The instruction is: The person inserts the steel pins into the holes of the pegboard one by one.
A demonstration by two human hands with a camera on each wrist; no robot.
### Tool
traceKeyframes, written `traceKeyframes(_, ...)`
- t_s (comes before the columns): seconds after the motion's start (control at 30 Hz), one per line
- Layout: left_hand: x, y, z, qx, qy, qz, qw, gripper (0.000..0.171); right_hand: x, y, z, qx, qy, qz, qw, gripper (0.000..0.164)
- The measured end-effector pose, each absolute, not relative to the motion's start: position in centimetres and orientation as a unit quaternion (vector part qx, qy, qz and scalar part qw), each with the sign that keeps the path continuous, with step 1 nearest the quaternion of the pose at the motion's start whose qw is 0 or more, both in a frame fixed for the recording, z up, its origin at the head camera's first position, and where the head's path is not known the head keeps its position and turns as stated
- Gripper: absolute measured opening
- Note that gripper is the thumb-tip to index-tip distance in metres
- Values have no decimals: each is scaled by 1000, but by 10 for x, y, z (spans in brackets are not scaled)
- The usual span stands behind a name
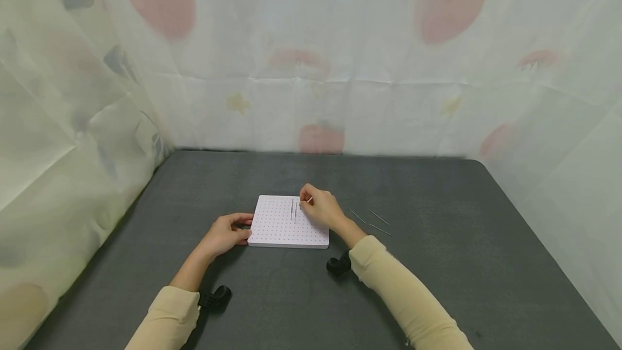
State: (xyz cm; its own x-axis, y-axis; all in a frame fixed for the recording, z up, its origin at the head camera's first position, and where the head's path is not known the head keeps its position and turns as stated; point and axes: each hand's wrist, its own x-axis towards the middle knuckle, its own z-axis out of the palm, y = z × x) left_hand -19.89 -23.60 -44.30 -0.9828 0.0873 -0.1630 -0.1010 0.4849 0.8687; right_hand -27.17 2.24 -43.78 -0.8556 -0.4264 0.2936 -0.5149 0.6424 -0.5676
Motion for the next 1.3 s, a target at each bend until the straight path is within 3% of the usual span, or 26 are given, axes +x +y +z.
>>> traceKeyframes(0.37,-198,-236,-444,-6,855,510,91,44,-271,21,-438,261,-911,314,55,6)
traceKeyframes(0.73,-199,-235,-445,-12,855,510,92,44,-268,28,-422,275,-908,314,34,16)
traceKeyframes(1.3,-199,-236,-445,-6,855,510,93,45,-260,73,-407,279,-900,332,47,16)
